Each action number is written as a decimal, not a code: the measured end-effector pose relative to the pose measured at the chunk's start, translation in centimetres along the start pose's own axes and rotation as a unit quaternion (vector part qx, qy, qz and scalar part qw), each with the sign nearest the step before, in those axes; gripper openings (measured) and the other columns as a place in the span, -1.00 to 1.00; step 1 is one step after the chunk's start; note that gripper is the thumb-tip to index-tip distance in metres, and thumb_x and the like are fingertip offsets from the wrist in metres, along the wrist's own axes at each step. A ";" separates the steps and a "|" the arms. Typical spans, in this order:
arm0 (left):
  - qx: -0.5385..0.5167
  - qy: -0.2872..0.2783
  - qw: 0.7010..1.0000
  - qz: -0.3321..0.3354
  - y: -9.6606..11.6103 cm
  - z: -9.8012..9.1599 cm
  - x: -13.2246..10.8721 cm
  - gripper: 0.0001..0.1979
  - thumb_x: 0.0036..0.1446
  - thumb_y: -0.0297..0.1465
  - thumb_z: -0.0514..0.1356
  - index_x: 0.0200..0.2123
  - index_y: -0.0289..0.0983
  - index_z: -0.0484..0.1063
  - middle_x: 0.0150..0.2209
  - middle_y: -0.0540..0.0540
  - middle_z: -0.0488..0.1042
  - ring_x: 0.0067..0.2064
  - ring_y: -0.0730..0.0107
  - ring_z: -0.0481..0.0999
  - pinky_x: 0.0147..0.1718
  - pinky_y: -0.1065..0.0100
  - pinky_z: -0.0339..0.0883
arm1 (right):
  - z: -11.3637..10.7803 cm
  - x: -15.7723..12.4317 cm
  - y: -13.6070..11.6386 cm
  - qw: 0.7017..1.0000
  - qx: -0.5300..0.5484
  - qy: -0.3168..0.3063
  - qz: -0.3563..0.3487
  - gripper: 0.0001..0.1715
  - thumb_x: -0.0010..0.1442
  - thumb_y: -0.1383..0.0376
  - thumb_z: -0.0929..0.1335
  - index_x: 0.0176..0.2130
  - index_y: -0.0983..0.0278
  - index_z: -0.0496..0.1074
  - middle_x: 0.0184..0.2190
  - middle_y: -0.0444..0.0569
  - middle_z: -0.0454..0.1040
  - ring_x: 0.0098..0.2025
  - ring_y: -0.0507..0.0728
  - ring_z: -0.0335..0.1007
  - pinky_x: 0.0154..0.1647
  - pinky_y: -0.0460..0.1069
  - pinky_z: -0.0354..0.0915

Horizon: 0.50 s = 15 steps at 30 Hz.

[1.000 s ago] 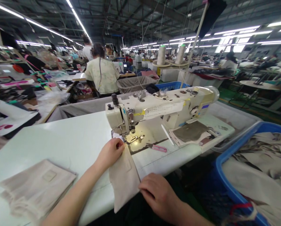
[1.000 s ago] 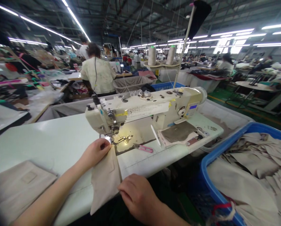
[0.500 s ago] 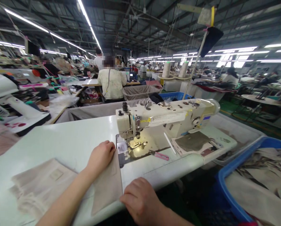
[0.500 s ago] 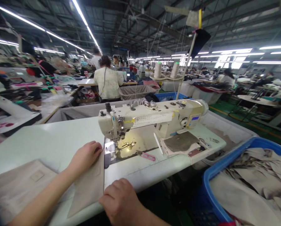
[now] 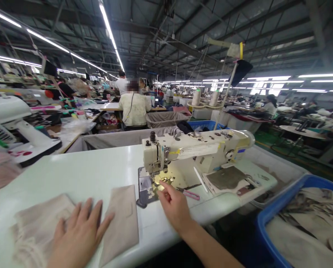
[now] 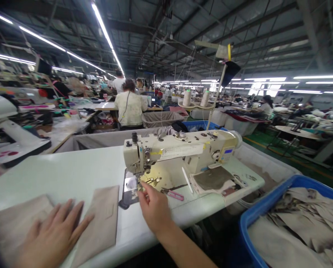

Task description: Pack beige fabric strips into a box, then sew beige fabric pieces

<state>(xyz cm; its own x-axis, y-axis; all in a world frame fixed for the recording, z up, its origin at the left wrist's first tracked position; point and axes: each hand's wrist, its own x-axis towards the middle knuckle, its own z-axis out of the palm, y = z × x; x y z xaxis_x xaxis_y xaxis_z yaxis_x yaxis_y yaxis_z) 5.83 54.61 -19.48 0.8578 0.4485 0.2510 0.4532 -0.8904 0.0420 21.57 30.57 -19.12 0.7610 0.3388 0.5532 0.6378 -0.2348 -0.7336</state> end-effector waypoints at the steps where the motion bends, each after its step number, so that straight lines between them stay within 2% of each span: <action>1: 0.015 -0.014 1.000 0.013 -1.1 0.1 -0.1 -0.53 0.23 -0.28 -0.03 0.12 -0.19 0.47 0.29 -0.32 0.31 0.38 -0.29 0.11 0.26 -0.41 -0.08 | 0.5 0.6 -0.2 0.999 0.022 0.013 0.026 -0.61 0.31 0.20 0.32 0.06 0.26 0.52 -0.41 -0.08 0.58 -0.46 0.04 0.45 -0.35 -0.09 0.34; 4: 0.062 -0.021 0.998 0.020 -3.3 -0.2 0.4 -0.56 0.24 -0.28 -0.03 0.05 -0.15 0.53 0.21 -0.32 0.41 0.32 -0.32 0.23 0.20 -0.41 0.05 | 1.9 1.8 -1.1 0.990 0.109 0.041 0.084 -0.54 0.28 0.13 0.33 0.07 0.31 0.51 -0.44 -0.07 0.58 -0.46 0.05 0.47 -0.37 -0.09 0.36; 7: 0.025 0.036 0.999 0.003 -2.5 -1.6 1.6 -0.54 0.22 -0.16 0.00 0.02 -0.23 0.52 0.17 -0.38 0.45 0.26 -0.33 0.32 0.16 -0.39 0.14 | 2.8 2.6 -2.4 0.968 0.202 0.066 0.134 -0.48 0.25 0.06 0.34 0.04 0.36 0.51 -0.49 -0.07 0.56 -0.51 0.05 0.43 -0.46 -0.09 0.34; 9: -0.059 0.079 0.994 0.035 -0.4 -3.0 2.6 -0.52 0.22 -0.13 0.00 0.01 -0.23 0.51 0.13 -0.33 0.48 0.18 -0.19 0.43 0.18 -0.25 0.23 | 3.3 3.1 -3.1 0.950 0.250 0.079 0.168 -0.43 0.20 0.02 0.36 0.01 0.38 0.51 -0.53 -0.09 0.53 -0.60 0.02 0.33 -0.58 -0.11 0.26; 12: -0.211 0.118 0.967 0.086 3.9 -5.4 4.2 -0.53 0.25 -0.08 -0.01 -0.05 -0.22 0.53 -0.05 -0.24 0.56 -0.01 0.07 0.54 0.07 0.08 0.38 | 3.7 4.0 -3.8 0.928 0.290 0.091 0.214 -0.43 0.12 -0.02 0.39 -0.08 0.38 0.53 -0.57 -0.12 0.50 -0.68 -0.04 0.19 -0.69 -0.13 0.16; 15: -0.283 0.150 0.940 0.117 7.8 -7.4 5.6 -0.58 0.27 -0.11 0.00 -0.09 -0.21 0.53 -0.18 -0.17 0.55 -0.12 0.17 0.54 -0.06 0.19 0.39 | 3.8 4.5 -4.1 0.920 0.297 0.096 0.237 -0.51 0.08 -0.03 0.41 -0.26 0.35 0.51 -0.61 -0.14 0.47 -0.71 -0.06 0.15 -0.72 -0.15 0.10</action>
<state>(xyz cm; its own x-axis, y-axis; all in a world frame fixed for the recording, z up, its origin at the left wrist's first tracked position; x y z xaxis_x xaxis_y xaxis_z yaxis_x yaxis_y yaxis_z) 12.38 49.60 -10.59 0.7731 0.2679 0.5750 -0.0143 -0.8989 0.4380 21.90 36.53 -15.17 0.9803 0.1453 0.1340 0.0956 0.2451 -0.9648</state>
